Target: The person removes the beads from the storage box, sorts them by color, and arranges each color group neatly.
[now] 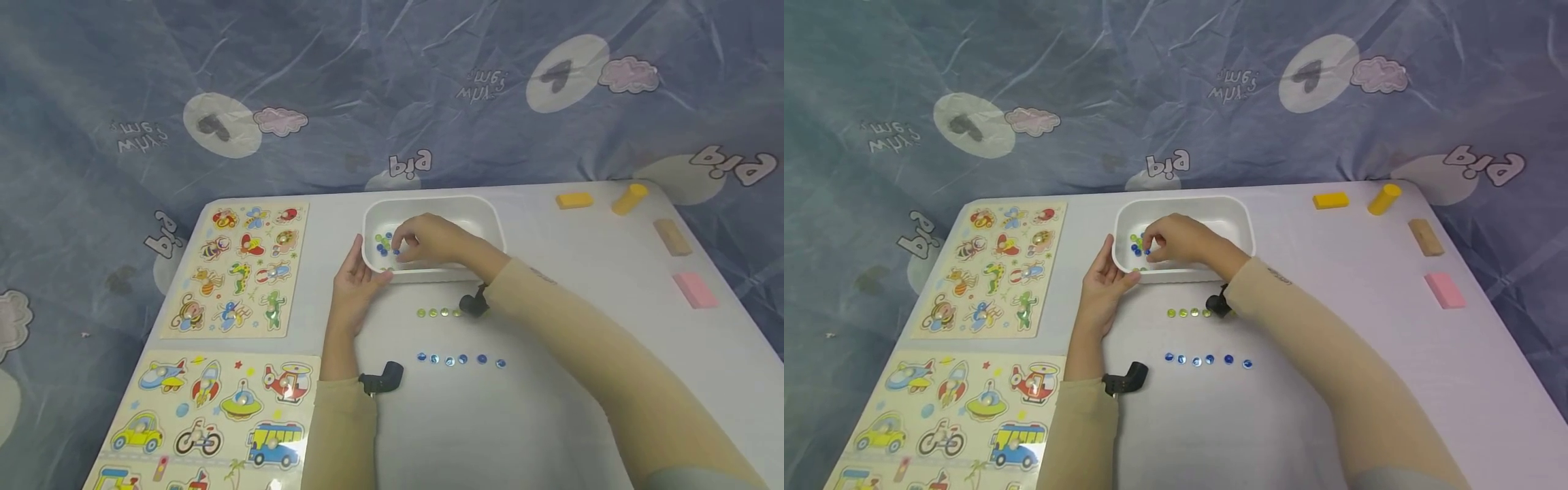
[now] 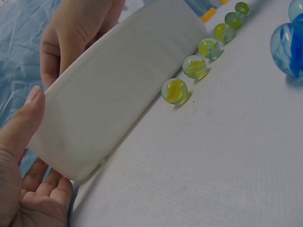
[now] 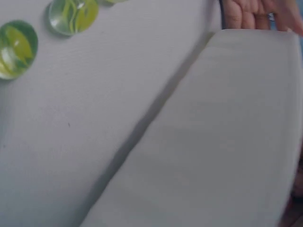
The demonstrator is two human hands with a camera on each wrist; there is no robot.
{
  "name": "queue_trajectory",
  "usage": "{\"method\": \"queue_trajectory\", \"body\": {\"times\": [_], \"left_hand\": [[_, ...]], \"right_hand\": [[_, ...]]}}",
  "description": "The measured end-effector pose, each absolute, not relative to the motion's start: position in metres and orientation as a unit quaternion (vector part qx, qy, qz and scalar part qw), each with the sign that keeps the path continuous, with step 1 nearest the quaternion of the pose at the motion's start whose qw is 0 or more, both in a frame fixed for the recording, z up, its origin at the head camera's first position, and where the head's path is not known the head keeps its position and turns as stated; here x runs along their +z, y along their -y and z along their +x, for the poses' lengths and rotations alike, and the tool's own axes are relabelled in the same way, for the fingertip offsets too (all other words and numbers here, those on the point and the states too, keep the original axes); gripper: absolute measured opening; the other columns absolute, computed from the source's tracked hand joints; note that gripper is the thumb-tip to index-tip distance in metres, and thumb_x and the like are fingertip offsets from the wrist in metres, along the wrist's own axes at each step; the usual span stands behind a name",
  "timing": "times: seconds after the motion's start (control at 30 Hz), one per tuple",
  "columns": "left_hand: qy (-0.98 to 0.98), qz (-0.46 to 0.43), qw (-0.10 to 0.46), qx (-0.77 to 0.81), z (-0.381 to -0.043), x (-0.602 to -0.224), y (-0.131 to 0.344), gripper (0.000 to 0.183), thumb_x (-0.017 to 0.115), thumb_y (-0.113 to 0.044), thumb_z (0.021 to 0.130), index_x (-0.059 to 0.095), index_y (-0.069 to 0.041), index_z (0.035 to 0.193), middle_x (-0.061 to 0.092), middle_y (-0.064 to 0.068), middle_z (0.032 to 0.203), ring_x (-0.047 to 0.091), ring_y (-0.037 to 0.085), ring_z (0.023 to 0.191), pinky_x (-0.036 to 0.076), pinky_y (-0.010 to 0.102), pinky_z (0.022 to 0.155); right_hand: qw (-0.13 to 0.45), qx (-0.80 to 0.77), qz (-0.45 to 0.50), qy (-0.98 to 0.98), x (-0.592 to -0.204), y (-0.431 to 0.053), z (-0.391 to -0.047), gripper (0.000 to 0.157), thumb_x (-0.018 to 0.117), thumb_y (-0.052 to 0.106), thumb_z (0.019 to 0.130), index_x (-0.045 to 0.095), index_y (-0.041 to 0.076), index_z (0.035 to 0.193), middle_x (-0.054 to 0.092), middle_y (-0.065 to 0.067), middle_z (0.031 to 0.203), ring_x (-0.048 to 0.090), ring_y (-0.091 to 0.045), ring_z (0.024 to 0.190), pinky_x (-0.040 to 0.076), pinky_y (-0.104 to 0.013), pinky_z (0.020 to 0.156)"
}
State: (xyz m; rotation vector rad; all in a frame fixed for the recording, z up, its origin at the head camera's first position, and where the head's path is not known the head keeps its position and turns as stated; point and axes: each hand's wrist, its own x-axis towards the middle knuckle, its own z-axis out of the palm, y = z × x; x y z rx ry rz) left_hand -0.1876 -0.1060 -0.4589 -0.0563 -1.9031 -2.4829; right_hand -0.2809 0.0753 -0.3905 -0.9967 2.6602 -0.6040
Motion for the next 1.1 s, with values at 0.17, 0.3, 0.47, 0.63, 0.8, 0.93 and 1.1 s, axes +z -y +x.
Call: {"method": "queue_trajectory", "body": {"times": [0.17, 0.3, 0.47, 0.63, 0.8, 0.93, 1.1], "left_hand": [[0.611, -0.019, 0.007, -0.792, -0.187, -0.459, 0.106, 0.095, 0.079, -0.008, 0.074, 0.024, -0.02, 0.151, 0.024, 0.002, 0.158, 0.025, 0.021, 0.145, 0.03, 0.036, 0.118], [0.619, -0.013, 0.011, -0.785, -0.186, -0.459, 0.106, 0.094, 0.08, -0.01, 0.074, 0.025, -0.02, 0.15, 0.024, 0.002, 0.158, 0.025, 0.02, 0.145, 0.029, 0.035, 0.118], [0.621, -0.011, 0.023, -0.783, -0.189, -0.465, 0.106, 0.092, 0.08, -0.01, 0.073, 0.029, -0.025, 0.148, 0.027, -0.002, 0.156, 0.027, 0.019, 0.144, 0.031, 0.028, 0.116], [0.624, -0.019, 0.04, -0.78, -0.196, -0.48, 0.105, 0.088, 0.078, -0.006, 0.074, 0.032, -0.031, 0.146, 0.031, -0.009, 0.154, 0.03, 0.015, 0.143, 0.034, 0.022, 0.113], [0.625, -0.024, 0.044, -0.779, -0.197, -0.482, 0.105, 0.09, 0.077, -0.004, 0.075, 0.03, -0.027, 0.148, 0.029, -0.007, 0.155, 0.029, 0.015, 0.144, 0.034, 0.019, 0.113], [0.622, -0.019, 0.034, -0.782, -0.195, -0.479, 0.105, 0.09, 0.077, -0.003, 0.075, 0.029, -0.027, 0.148, 0.027, -0.005, 0.156, 0.027, 0.015, 0.144, 0.034, 0.018, 0.112], [0.62, -0.023, 0.03, -0.784, -0.19, -0.468, 0.105, 0.092, 0.079, -0.007, 0.074, 0.027, -0.021, 0.15, 0.026, 0.001, 0.157, 0.026, 0.019, 0.145, 0.033, 0.02, 0.113]], "right_hand": [[0.085, -0.212, -0.312, -0.922, -0.376, -0.089, -0.266, 0.021, 0.071, 0.039, 0.082, 0.069, 0.028, 0.1, 0.037, 0.003, 0.056, 0.032, -0.013, 0.054, 0.034, -0.026, 0.052], [0.068, -0.214, -0.284, -0.932, -0.364, -0.108, -0.248, 0.023, 0.069, 0.043, 0.083, 0.068, 0.029, 0.102, 0.032, 0.004, 0.054, 0.028, -0.013, 0.053, 0.032, -0.026, 0.05], [0.07, -0.221, -0.245, -0.941, -0.356, -0.138, -0.22, 0.021, 0.071, 0.042, 0.082, 0.067, 0.033, 0.101, 0.026, 0.005, 0.055, 0.024, -0.013, 0.052, 0.029, -0.025, 0.045], [0.087, -0.226, -0.227, -0.943, -0.358, -0.17, -0.191, 0.019, 0.071, 0.037, 0.083, 0.067, 0.033, 0.1, 0.025, 0.006, 0.054, 0.025, -0.01, 0.05, 0.031, -0.023, 0.043], [0.103, -0.234, -0.209, -0.944, -0.371, -0.198, -0.161, 0.018, 0.073, 0.035, 0.081, 0.069, 0.032, 0.098, 0.026, 0.009, 0.053, 0.025, -0.006, 0.048, 0.032, -0.021, 0.042], [0.124, -0.24, -0.184, -0.945, -0.385, -0.217, -0.142, 0.017, 0.074, 0.033, 0.08, 0.07, 0.03, 0.096, 0.028, 0.01, 0.053, 0.031, -0.004, 0.05, 0.033, -0.019, 0.043], [0.155, -0.24, -0.164, -0.944, -0.398, -0.233, -0.123, 0.019, 0.074, 0.037, 0.079, 0.07, 0.03, 0.097, 0.04, 0.012, 0.058, 0.043, -0.005, 0.059, 0.039, -0.018, 0.05]]}}
